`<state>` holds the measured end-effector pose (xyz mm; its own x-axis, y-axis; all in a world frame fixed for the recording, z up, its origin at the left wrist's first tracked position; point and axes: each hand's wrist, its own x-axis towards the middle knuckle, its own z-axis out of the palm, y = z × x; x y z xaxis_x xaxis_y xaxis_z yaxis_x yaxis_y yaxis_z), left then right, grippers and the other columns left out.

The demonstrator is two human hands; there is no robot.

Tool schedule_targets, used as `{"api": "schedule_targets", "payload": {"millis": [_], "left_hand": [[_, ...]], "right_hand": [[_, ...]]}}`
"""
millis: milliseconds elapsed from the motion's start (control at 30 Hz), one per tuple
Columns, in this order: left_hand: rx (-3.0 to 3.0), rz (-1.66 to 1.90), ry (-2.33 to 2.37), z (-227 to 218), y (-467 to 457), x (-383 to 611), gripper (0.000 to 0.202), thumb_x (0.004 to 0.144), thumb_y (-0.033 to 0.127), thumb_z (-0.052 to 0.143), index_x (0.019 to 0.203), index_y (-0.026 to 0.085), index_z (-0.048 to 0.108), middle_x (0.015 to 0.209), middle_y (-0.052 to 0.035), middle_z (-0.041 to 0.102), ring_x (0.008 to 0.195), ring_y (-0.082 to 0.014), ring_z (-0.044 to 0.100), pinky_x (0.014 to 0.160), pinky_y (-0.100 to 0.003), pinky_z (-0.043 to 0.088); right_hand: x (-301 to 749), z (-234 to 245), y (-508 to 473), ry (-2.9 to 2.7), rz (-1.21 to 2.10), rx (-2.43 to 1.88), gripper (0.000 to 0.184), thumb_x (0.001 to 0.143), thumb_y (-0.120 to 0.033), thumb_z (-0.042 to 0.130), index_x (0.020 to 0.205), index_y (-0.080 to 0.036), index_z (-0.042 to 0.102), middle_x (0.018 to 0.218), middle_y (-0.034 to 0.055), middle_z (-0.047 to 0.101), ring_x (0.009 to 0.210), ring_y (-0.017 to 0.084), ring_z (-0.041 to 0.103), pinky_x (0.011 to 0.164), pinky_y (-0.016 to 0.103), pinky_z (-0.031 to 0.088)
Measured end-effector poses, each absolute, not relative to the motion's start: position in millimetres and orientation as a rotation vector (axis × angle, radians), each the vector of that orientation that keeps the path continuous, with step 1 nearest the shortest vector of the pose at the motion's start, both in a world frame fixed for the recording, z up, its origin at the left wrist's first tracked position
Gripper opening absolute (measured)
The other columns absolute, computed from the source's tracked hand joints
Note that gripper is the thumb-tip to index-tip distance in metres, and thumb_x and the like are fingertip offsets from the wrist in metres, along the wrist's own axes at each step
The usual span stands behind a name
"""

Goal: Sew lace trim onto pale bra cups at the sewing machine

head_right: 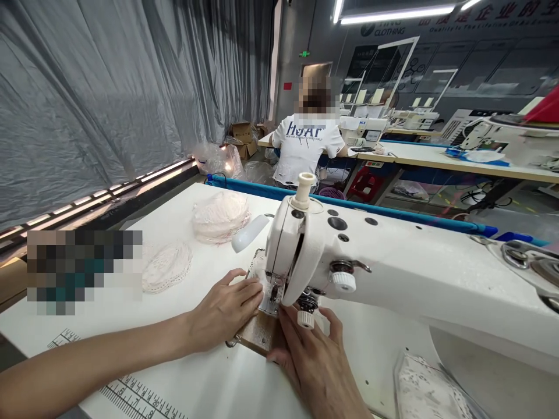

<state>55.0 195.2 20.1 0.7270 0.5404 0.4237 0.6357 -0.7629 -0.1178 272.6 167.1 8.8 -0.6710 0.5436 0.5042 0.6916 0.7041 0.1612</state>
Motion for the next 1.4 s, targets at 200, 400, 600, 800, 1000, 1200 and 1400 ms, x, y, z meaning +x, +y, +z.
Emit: {"api": "schedule_targets", "payload": {"millis": [200, 400, 600, 800, 1000, 1200, 1400], "left_hand": [[-2.682, -0.565, -0.997, 23, 205, 47, 0.014, 0.093, 0.011, 0.039, 0.099, 0.013, 0.051, 0.099, -0.0066, 0.061, 0.091, -0.0147, 0.059, 0.098, -0.039, 0.032], [-2.627, -0.576, -1.001, 21, 229, 42, 0.016, 0.092, 0.007, 0.039, 0.097, 0.015, 0.053, 0.087, -0.0031, 0.062, 0.082, -0.0149, 0.059, 0.090, -0.038, 0.034], [-2.573, -0.518, -0.948, 23, 205, 24, 0.030, 0.082, -0.007, 0.038, 0.065, 0.015, 0.047, 0.068, -0.0001, 0.056, 0.071, -0.0132, 0.055, 0.085, -0.035, 0.037], [-2.734, -0.363, -0.862, 32, 132, -18, 0.016, 0.080, 0.003, 0.046, 0.087, 0.016, 0.053, 0.103, -0.0112, 0.063, 0.096, -0.0204, 0.058, 0.094, -0.040, 0.039], [-2.903, -0.157, -0.893, 52, 88, -49, 0.022, 0.074, 0.006, 0.054, 0.092, 0.018, 0.055, 0.112, -0.0104, 0.062, 0.105, -0.0220, 0.056, 0.101, -0.040, 0.036], [-3.040, -0.204, -0.969, 66, 95, -49, 0.004, 0.083, 0.019, 0.057, 0.086, 0.019, 0.054, 0.098, -0.0043, 0.065, 0.091, -0.0172, 0.059, 0.098, -0.035, 0.036], [-3.372, -0.435, -0.891, 75, 154, 22, 0.047, 0.080, -0.003, 0.044, 0.120, 0.021, 0.047, 0.112, -0.0028, 0.064, 0.117, -0.0183, 0.048, 0.098, -0.039, 0.031]], "right_hand": [[281, 1, 171, -2.513, -0.485, -0.984, 0.033, 0.099, -0.033, 0.039, 0.117, -0.012, 0.056, 0.115, 0.0145, 0.067, 0.096, 0.024, 0.063, 0.089, 0.047, 0.026], [270, 8, 171, -2.351, -0.349, -1.063, 0.034, 0.101, -0.031, 0.031, 0.104, -0.017, 0.062, 0.102, 0.0111, 0.072, 0.080, 0.020, 0.067, 0.089, 0.044, 0.027], [260, 13, 157, -2.332, -0.214, -0.906, 0.030, 0.099, -0.032, 0.036, 0.096, -0.020, 0.064, 0.095, 0.0062, 0.072, 0.086, 0.020, 0.064, 0.086, 0.039, 0.030], [248, 17, 128, -2.298, -0.109, -0.813, 0.032, 0.098, -0.040, 0.040, 0.092, -0.019, 0.063, 0.088, 0.0048, 0.070, 0.081, 0.018, 0.060, 0.086, 0.037, 0.034], [228, 23, 116, -2.374, -0.367, -0.847, 0.030, 0.098, -0.025, 0.038, 0.113, -0.012, 0.059, 0.098, 0.0131, 0.066, 0.081, 0.022, 0.059, 0.069, 0.034, 0.039], [220, 32, 118, -2.410, -0.367, -0.640, 0.032, 0.092, 0.001, 0.032, 0.089, -0.011, 0.062, 0.079, 0.0100, 0.067, 0.073, 0.017, 0.062, 0.065, 0.029, 0.043], [229, 29, 116, -2.420, -0.371, -0.605, 0.030, 0.093, -0.001, 0.032, 0.097, -0.008, 0.061, 0.082, 0.0117, 0.069, 0.069, 0.017, 0.061, 0.059, 0.028, 0.045]]}}
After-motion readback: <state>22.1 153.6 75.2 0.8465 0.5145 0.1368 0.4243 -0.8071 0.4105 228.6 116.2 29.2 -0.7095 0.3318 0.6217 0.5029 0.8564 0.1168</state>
